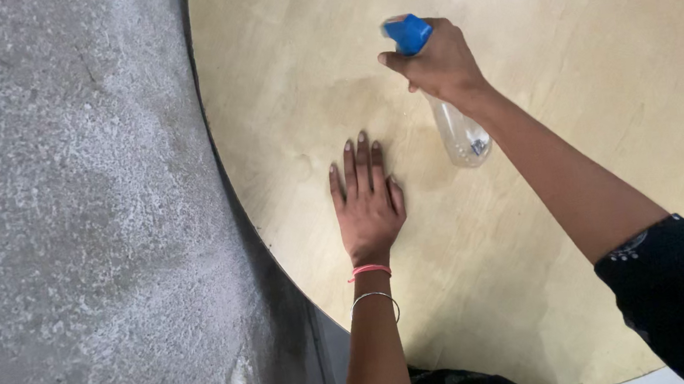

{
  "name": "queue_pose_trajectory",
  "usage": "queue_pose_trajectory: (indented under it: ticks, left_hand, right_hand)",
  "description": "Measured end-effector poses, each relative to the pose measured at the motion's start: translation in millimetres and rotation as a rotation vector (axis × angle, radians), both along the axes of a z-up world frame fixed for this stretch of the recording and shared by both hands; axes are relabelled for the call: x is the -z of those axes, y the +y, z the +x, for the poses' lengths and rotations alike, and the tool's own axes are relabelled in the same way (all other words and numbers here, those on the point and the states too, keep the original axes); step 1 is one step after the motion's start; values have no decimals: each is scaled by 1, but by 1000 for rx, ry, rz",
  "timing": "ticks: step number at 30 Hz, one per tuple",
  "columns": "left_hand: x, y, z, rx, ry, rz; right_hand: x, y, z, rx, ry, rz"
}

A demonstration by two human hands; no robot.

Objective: The person sprays a cleaning solution onto a round wooden table and wipes the surface with a patterned cloth. They repeatedly spray and wipe different sections of the table, moving the spray bottle aside as needed to cover the entire area.

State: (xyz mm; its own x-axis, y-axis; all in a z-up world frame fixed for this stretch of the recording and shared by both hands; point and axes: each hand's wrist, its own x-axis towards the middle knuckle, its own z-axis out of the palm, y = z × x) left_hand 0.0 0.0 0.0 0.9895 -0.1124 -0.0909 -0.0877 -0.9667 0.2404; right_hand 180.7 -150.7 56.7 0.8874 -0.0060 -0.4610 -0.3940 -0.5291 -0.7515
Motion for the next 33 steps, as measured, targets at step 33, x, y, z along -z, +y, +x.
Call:
queue_pose_trajectory:
  ticks: [33]
  left_hand:
    - [0, 0, -3, 42, -153, -17]
  right_hand:
    - [-17, -126, -133, 261, 53, 40]
